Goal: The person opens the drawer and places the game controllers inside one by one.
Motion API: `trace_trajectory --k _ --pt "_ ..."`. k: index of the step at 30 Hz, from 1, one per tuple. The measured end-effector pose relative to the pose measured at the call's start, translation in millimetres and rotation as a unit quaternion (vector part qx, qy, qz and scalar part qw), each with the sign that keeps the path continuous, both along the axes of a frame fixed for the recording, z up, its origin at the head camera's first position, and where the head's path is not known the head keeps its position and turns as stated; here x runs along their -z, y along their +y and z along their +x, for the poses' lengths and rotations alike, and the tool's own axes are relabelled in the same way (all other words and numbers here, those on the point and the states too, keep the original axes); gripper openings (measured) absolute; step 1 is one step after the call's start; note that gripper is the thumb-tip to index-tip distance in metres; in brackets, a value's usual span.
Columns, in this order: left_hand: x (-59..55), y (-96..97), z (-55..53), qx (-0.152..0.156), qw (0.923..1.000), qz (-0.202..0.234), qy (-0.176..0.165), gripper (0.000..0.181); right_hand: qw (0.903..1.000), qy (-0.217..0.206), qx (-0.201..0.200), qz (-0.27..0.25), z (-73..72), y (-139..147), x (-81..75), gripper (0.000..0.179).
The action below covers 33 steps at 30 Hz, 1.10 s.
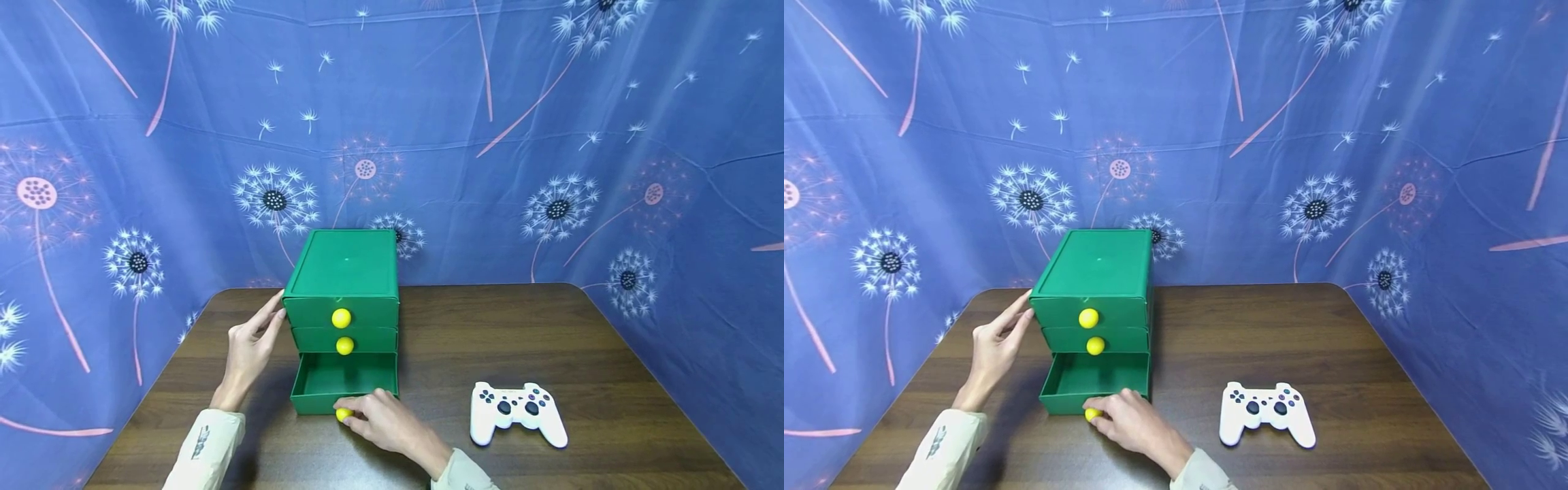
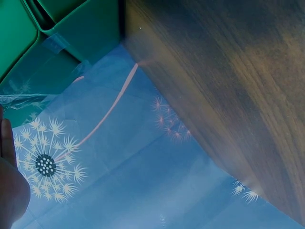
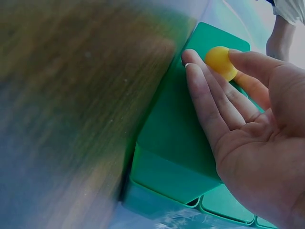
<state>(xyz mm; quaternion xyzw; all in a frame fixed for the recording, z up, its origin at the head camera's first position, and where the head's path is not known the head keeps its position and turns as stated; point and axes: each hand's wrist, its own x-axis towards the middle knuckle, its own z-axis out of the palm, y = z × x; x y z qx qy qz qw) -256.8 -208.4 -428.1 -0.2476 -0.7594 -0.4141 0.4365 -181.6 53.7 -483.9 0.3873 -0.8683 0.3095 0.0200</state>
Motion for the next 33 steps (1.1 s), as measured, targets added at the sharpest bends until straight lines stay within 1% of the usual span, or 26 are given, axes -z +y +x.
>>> trace_trajectory --k 3,5,10,14,18,26,33 --pt "-9.3 6.3 7.2 0.004 1.0000 0.003 0.005 0.047 1.0000 -0.002 -0.001 -0.003 0.7 0.6 -0.4 0.020" --pt "-11.6 7.7 8.7 0.005 1.0000 0.004 0.006 0.047 1.0000 -0.002 -0.001 -0.003 1.1 0.7 -0.4 0.019" --pt "0.0 1.1 -2.5 -0.002 1.0000 0.000 0.004 0.047 1.0000 0.000 0.000 0.002 3.3 0.8 -0.7 0.021" --pt "5.8 -3.3 -8.1 0.000 1.0000 -0.001 0.000 0.049 0.9999 0.008 -0.009 -0.001 5.8 0.8 -0.9 0.016" --pt "6.6 -4.5 -8.2 -0.003 1.0000 -0.003 0.002 0.051 0.9998 0.017 -0.014 -0.003 8.0 0.8 -0.4 0.015" --pt "8.9 -5.9 -8.0 0.003 1.0000 -0.007 0.003 0.053 0.9996 0.019 -0.017 -0.007 11.2 0.3 2.4 0.014" --pt "9.2 -6.7 -8.1 -0.001 1.0000 -0.007 -0.003 0.054 0.9999 0.009 -0.009 -0.004 13.2 -0.7 1.7 0.015"
